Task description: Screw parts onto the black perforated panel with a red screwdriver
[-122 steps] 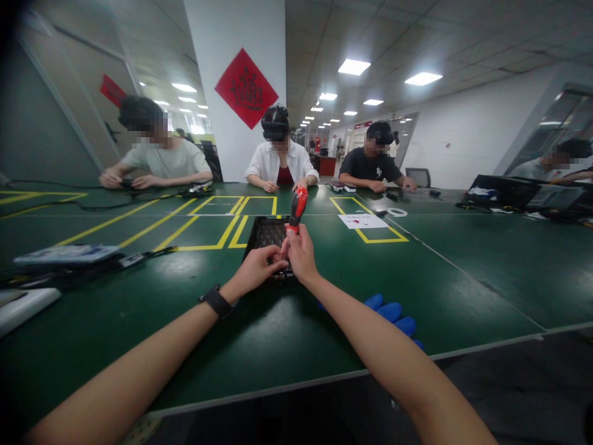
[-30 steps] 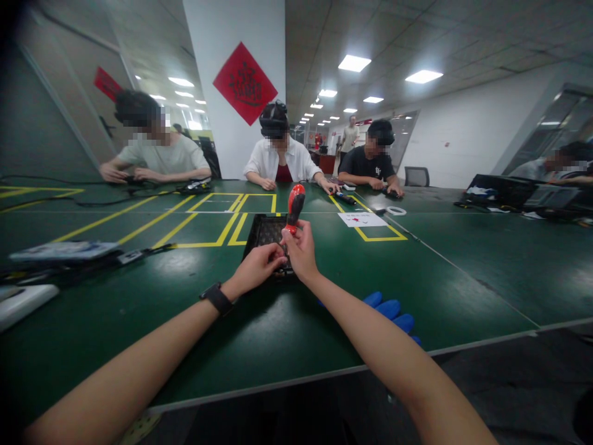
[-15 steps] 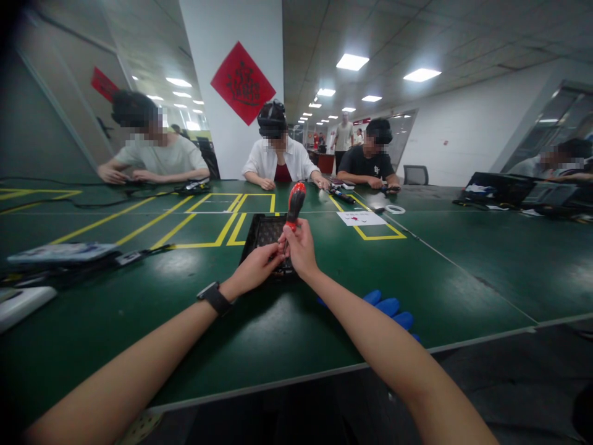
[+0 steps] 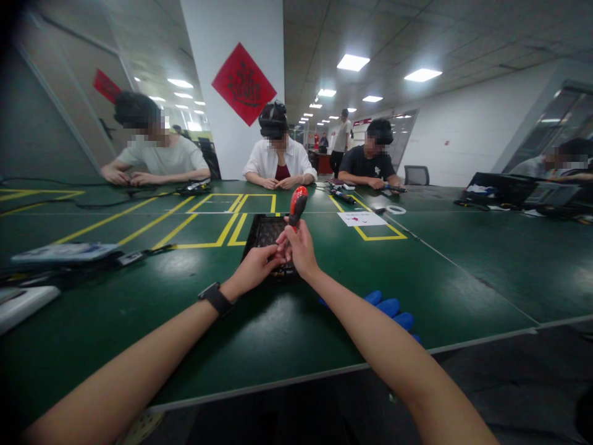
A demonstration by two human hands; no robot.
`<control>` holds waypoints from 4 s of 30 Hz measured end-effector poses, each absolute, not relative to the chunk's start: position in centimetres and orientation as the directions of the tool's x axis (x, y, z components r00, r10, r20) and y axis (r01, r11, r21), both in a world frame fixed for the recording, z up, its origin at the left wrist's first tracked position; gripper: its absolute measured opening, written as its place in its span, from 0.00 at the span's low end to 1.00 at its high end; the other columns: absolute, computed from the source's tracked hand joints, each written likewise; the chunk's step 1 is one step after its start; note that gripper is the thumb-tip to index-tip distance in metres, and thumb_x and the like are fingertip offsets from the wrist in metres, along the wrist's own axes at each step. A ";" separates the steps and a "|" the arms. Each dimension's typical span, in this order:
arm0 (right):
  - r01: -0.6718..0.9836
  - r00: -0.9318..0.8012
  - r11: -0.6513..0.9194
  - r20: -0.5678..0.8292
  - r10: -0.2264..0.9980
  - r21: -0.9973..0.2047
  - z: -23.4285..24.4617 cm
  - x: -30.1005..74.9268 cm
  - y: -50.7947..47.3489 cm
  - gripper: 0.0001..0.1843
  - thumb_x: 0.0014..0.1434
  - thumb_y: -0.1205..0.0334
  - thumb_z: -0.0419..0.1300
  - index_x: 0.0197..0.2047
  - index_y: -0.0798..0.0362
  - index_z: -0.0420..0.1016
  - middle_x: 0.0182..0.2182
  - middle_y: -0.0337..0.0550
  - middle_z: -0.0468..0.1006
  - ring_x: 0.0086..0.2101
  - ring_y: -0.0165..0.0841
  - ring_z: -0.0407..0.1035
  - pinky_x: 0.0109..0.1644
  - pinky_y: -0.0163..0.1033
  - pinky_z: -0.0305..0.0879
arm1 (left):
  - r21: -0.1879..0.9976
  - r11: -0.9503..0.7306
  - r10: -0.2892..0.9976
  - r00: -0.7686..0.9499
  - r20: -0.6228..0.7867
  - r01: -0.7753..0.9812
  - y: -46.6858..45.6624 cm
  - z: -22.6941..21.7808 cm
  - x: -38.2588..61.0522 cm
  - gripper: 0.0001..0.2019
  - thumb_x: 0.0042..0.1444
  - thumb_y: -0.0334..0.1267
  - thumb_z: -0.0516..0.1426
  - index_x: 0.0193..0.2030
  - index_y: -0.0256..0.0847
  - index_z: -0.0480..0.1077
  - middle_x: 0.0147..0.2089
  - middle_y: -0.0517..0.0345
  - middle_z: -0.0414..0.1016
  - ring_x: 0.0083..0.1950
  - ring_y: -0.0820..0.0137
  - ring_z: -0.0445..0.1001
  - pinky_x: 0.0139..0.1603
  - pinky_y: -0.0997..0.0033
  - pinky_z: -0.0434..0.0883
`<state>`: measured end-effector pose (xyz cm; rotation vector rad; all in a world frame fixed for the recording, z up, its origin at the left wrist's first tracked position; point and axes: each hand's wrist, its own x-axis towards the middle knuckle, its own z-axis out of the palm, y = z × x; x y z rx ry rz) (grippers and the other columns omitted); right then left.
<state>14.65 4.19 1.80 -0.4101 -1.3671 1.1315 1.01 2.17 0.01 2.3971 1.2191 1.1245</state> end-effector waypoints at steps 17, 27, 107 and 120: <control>-0.365 -0.117 0.512 0.583 0.804 -0.778 1.7 14.4 4.1 0.17 0.55 0.54 0.58 0.44 0.49 0.57 0.23 0.31 0.69 0.17 0.21 0.63 0.13 0.23 0.54 | 0.540 -0.624 0.773 0.345 0.532 0.565 2.0 0.2 1.3 0.06 0.51 0.37 0.57 0.32 0.37 0.68 0.29 0.60 0.73 0.30 0.73 0.69 0.31 0.76 0.62; -0.347 -0.131 0.511 0.580 0.804 -0.786 1.8 14.2 4.1 0.19 0.53 0.54 0.59 0.44 0.49 0.57 0.24 0.31 0.69 0.17 0.22 0.64 0.13 0.24 0.56 | 0.513 -0.637 0.760 0.354 0.545 0.575 2.3 -0.1 1.2 0.06 0.54 0.37 0.55 0.31 0.36 0.68 0.30 0.58 0.72 0.31 0.72 0.69 0.33 0.75 0.62; -0.400 -0.194 0.395 0.498 0.845 -0.827 1.6 14.7 4.6 0.17 0.59 0.51 0.49 0.46 0.53 0.64 0.23 0.35 0.70 0.20 0.24 0.66 0.15 0.26 0.56 | 0.497 -0.625 0.770 0.370 0.520 0.602 2.2 0.2 1.2 0.09 0.57 0.38 0.50 0.35 0.37 0.69 0.35 0.52 0.75 0.36 0.68 0.71 0.37 0.72 0.63; -0.347 -0.097 0.488 0.548 0.831 -0.801 1.9 14.6 4.2 0.12 0.58 0.53 0.52 0.42 0.50 0.59 0.22 0.33 0.71 0.18 0.23 0.64 0.15 0.25 0.56 | 0.491 -0.573 0.805 0.340 0.487 0.656 1.5 0.7 1.3 0.11 0.54 0.45 0.54 0.32 0.38 0.68 0.29 0.58 0.72 0.28 0.72 0.67 0.30 0.75 0.60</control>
